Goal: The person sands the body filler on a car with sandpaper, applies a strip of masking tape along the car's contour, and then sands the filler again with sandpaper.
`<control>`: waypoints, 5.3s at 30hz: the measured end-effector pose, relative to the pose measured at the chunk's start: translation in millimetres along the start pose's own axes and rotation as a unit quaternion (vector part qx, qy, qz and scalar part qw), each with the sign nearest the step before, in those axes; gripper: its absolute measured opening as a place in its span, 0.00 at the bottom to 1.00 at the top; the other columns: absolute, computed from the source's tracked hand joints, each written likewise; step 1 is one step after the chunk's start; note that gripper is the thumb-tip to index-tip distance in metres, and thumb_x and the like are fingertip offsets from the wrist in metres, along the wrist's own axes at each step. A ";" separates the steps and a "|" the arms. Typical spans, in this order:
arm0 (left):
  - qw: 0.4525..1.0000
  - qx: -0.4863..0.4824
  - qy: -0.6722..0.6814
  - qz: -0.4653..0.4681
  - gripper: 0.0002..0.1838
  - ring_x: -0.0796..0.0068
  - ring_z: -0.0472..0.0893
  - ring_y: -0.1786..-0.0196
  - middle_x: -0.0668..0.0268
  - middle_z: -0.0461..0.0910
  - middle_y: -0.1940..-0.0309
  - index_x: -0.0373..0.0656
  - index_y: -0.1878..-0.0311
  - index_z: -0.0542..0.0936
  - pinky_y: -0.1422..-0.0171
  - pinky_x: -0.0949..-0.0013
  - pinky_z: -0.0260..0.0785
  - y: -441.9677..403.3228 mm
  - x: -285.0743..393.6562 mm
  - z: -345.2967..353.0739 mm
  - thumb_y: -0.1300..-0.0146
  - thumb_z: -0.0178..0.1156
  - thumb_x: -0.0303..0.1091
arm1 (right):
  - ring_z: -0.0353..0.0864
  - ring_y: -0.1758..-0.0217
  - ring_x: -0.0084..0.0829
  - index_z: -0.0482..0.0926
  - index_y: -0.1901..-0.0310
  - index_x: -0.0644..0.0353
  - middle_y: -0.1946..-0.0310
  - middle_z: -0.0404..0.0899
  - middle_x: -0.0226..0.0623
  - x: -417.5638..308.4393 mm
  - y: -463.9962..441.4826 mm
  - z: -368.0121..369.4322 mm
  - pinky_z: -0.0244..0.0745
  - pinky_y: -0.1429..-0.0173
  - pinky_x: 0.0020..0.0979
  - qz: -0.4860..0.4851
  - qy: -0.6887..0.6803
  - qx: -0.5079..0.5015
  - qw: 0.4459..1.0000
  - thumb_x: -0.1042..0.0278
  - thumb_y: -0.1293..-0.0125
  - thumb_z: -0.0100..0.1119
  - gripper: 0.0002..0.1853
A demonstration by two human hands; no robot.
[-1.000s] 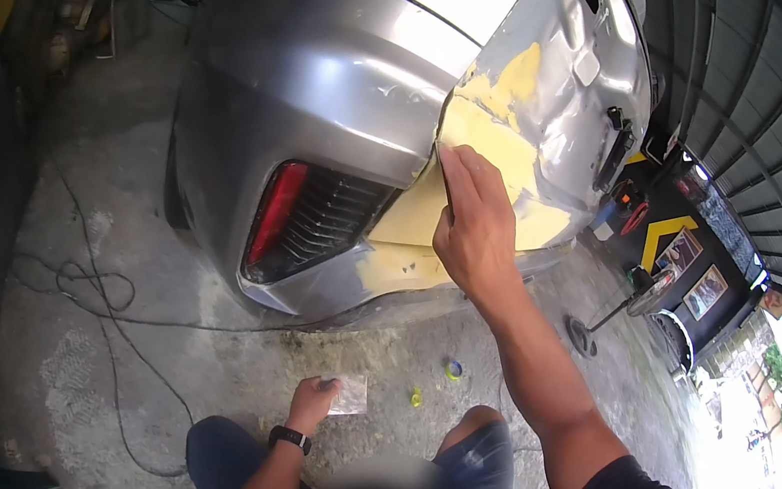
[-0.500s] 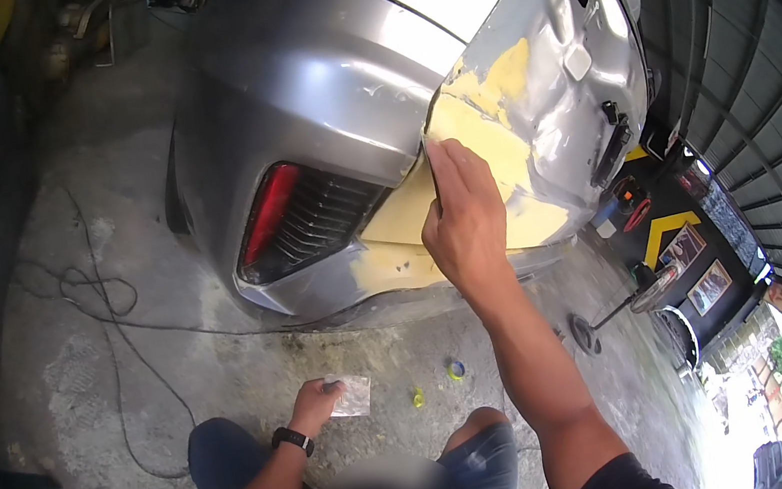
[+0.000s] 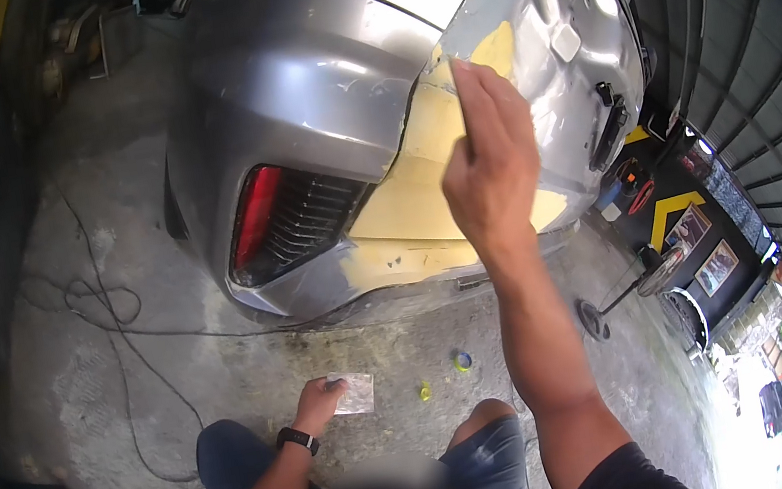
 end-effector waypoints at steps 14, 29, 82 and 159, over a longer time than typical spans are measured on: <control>0.999 0.022 -0.022 0.008 0.19 0.72 0.83 0.66 0.61 0.87 0.68 0.32 0.56 0.86 0.58 0.63 0.72 -5.3 -16.5 -16.4 0.33 0.67 0.43 | 0.78 0.40 0.51 0.81 0.40 0.60 0.41 0.80 0.45 28.6 101.0 7.8 0.75 0.42 0.47 0.115 0.018 -0.130 0.985 0.88 0.49 0.58 0.31; 1.000 0.017 0.018 -0.010 0.17 0.79 0.77 0.68 0.70 0.83 0.69 0.35 0.56 0.86 0.61 0.64 0.68 -5.2 -26.5 -27.8 0.31 0.68 0.43 | 0.77 0.34 0.57 0.80 0.40 0.64 0.41 0.79 0.53 -2.1 155.9 -42.3 0.69 0.27 0.50 0.191 -0.134 -0.160 0.959 0.90 0.51 0.51 0.32; 0.998 0.016 0.064 -0.022 0.14 0.82 0.75 0.69 0.72 0.82 0.70 0.34 0.58 0.85 0.63 0.68 0.67 10.8 -3.8 -27.2 0.29 0.67 0.39 | 0.87 0.69 0.26 0.76 0.40 0.64 0.59 0.87 0.39 127.4 106.8 50.9 0.79 0.76 0.26 0.514 -0.447 -0.106 0.724 0.68 0.32 0.68 0.22; 0.999 0.017 0.042 -0.023 0.17 0.82 0.68 0.74 0.74 0.75 0.77 0.37 0.66 0.83 0.68 0.66 0.61 3.5 -16.7 -21.4 0.30 0.68 0.43 | 0.67 0.23 0.54 0.78 0.32 0.41 0.27 0.71 0.37 93.2 148.4 13.9 0.83 0.41 0.43 0.036 -0.026 -0.172 0.984 0.85 0.56 0.67 0.44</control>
Point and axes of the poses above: each hand's wrist, its own y-axis away from the middle knuckle, its own z-axis out of the palm, x = y × z, the point moved 7 cm from there along -y, towards the middle knuckle
